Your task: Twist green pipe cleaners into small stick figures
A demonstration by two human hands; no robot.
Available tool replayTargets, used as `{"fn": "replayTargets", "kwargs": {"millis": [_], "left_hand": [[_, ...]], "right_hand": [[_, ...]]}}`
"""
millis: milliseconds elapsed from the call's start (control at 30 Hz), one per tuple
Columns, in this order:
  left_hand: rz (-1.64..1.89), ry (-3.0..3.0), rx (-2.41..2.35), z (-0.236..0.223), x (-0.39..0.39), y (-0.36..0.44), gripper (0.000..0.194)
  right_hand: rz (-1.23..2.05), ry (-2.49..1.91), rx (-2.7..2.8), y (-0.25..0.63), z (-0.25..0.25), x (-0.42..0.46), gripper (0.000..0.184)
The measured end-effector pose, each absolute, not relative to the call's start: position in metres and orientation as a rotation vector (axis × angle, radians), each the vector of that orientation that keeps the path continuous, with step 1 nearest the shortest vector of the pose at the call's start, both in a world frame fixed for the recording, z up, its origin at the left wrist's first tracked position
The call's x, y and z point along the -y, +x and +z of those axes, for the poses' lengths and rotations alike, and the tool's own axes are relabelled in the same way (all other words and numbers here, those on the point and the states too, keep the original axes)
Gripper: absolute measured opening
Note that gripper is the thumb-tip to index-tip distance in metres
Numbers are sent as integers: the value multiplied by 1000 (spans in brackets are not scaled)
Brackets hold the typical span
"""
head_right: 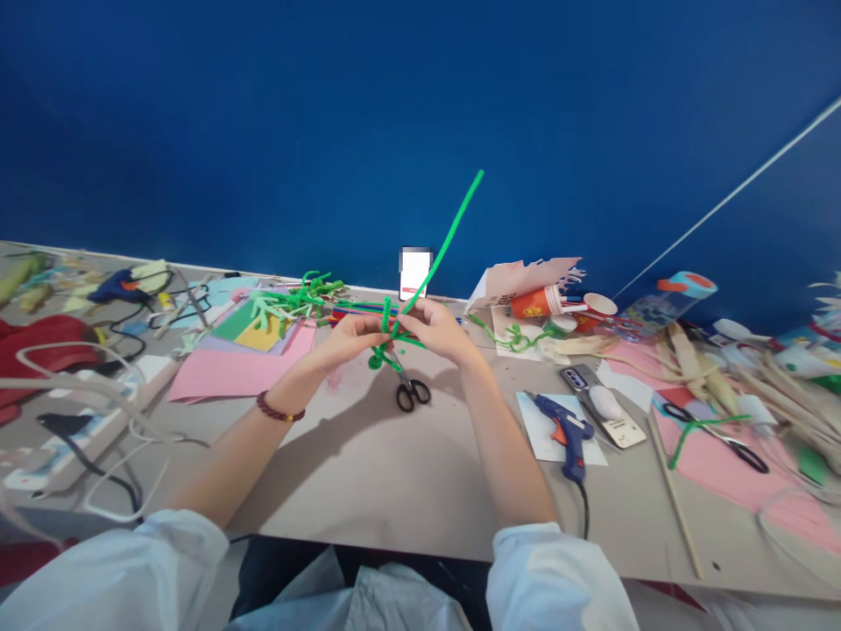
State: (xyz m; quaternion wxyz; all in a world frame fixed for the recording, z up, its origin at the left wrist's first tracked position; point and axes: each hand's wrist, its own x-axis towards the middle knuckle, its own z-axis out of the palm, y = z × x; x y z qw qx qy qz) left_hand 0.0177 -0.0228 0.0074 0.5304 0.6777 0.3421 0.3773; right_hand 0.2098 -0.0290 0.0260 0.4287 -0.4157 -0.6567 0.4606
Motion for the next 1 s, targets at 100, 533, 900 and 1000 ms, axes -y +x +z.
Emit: {"fn": "replayTargets", "kwargs": {"millis": [100, 533, 900, 1000], "left_hand": [[948, 1639, -881, 5, 22, 20, 12], [1061, 1715, -1061, -9, 17, 26, 14], [893, 1912, -1045, -1, 18, 20, 20], [868, 1892, -1002, 8, 20, 15, 21]], "right_hand": [[822, -1127, 1792, 202, 23, 29, 14], [250, -1312, 1957, 190, 13, 27, 18], [828, -1160, 1608, 193, 12, 23, 17], [1006, -1198, 1449, 197, 17, 23, 23]]}}
